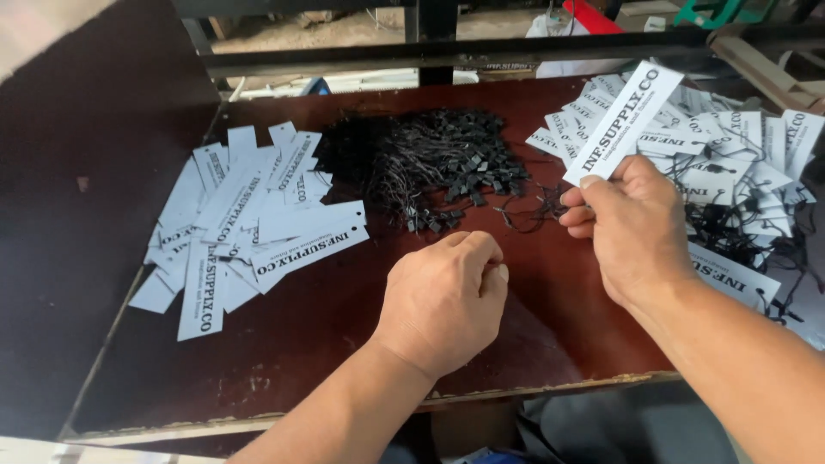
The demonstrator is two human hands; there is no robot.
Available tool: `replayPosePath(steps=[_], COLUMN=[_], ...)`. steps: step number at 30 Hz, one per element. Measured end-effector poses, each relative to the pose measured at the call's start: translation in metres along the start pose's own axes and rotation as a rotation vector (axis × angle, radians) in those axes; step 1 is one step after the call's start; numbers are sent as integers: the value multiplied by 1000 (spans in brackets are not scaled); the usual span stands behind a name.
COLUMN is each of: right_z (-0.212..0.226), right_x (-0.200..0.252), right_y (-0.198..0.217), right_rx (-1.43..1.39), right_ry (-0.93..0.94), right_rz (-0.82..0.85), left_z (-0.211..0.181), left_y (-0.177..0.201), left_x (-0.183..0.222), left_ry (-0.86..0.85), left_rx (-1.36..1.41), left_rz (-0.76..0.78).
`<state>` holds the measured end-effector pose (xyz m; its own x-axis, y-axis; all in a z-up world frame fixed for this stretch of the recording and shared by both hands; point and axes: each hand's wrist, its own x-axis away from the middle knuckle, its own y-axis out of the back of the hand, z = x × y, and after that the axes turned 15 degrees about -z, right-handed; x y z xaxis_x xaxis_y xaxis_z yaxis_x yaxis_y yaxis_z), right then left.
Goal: Attaching plastic loop fasteners to paper product tags by hand.
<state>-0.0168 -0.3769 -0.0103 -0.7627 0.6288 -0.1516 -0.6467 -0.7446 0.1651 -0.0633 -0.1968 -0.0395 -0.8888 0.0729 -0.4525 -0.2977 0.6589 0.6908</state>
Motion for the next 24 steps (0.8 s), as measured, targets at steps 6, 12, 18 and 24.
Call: replayPosePath(steps=[6, 12, 18, 24], right_z=[0, 0, -6, -10], right_x=[0, 2, -2, -8], right_y=[2, 2, -1, -4], right_rx=[-44, 0, -13, -40], right_ry=[-37, -11, 6, 16], right_rz=[13, 34, 13, 17], left_z=[6, 9, 10, 9], left_y=[-6, -10, -11, -6], left_x=[6, 6, 4, 2], left_ry=[-268, -248, -170, -127], left_rx=[44, 38, 12, 12], left_rz=[-395, -426, -361, -364])
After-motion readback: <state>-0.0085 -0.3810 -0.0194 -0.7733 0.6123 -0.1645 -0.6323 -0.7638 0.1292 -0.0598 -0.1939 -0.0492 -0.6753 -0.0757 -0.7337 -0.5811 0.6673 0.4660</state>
